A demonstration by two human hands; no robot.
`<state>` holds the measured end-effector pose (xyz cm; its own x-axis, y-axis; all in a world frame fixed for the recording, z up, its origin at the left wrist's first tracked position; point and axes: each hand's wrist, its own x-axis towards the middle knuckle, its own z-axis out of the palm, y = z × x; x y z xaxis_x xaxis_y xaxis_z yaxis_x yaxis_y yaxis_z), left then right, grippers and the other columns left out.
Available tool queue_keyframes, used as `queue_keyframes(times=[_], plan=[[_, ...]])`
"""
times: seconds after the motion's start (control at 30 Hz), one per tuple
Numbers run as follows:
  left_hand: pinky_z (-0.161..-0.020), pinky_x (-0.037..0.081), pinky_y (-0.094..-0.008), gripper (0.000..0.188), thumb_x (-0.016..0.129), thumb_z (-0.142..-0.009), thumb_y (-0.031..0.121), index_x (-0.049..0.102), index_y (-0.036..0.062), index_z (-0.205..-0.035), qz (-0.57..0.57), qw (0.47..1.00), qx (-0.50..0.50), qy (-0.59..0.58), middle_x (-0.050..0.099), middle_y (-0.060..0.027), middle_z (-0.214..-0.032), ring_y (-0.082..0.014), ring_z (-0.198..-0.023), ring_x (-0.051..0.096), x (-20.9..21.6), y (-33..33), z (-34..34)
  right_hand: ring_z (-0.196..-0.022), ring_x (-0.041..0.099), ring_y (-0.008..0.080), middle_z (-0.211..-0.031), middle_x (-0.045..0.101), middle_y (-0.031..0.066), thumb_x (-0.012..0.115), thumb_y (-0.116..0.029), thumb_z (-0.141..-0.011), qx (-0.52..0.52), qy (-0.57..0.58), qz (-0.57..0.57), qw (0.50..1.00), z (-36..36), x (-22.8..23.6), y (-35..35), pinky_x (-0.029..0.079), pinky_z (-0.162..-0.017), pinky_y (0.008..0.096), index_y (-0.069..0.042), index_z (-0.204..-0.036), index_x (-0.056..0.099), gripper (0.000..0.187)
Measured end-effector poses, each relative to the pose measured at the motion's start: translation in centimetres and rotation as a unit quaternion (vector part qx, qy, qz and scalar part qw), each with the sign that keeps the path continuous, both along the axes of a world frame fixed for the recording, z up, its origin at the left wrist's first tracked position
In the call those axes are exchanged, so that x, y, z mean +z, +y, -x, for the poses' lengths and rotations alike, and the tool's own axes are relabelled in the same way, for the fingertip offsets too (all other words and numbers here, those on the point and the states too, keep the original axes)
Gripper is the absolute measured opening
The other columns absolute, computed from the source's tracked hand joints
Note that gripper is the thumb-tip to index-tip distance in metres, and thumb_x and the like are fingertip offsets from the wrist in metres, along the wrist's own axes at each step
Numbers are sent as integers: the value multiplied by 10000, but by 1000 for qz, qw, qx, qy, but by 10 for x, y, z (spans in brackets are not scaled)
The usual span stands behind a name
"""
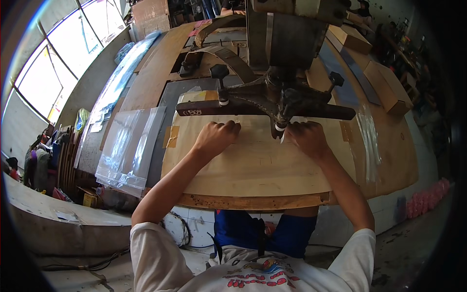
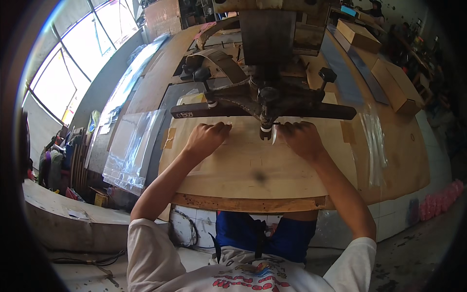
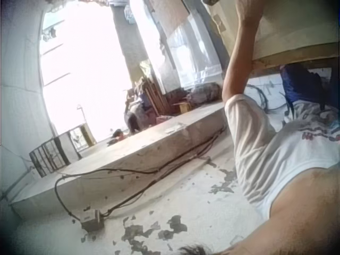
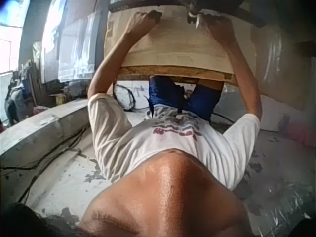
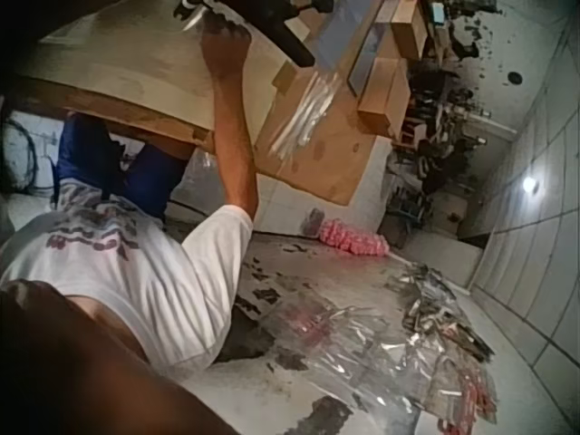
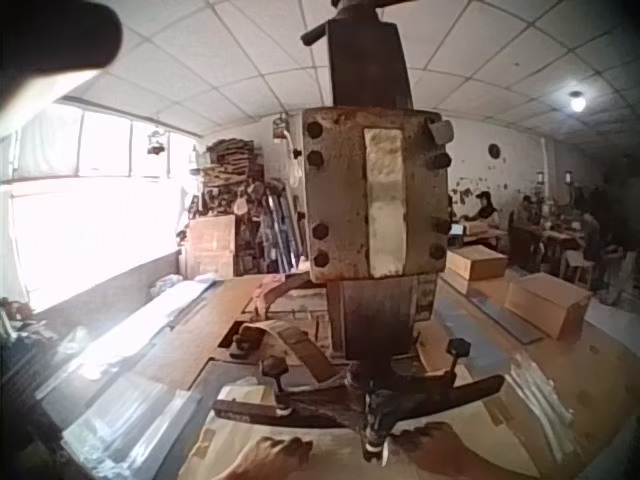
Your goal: The person seals segments of thin plastic tubing using a heat-sealing press machine, positioning the ends of the tubing under the mechanism and pressing down to fuse them.
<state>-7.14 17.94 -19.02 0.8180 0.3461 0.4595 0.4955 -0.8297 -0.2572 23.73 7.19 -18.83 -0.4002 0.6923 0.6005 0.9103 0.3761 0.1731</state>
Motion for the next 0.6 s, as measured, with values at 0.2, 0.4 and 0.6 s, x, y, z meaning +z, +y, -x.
queue_keyframes(times=[0.2, 0.4, 0.6], plan=[[-550, 540, -332, 201, 699, -861, 137, 675, 122, -1060, -49, 994, -81, 54, 596, -10, -752, -161, -668, 693, 52, -40, 22, -572, 659, 178, -679, 650, 4, 797, -197, -858, 80, 12, -100, 992, 7, 25, -35, 526, -543, 332, -131, -995, 721, 170], [-492, 390, -259, 386, 773, -848, 122, 721, 159, -1230, -39, 994, -70, -70, 410, 59, -668, -83, -543, 495, 115, -159, 51, -600, 686, 201, -757, 722, 22, 817, -123, -846, 16, 105, -22, 994, 38, 57, -161, 533, -544, 313, -109, -1062, 752, 226], [-660, 612, -310, 122, 766, -868, 17, 729, 46, -981, 239, 854, 0, -462, 748, -111, -863, -244, -785, 767, 45, -267, 17, -820, 782, 213, -895, 780, 142, 790, 47, -863, -60, 406, -145, 900, 72, 7, -243, 632, -702, 310, -38, -1074, 739, 233]])
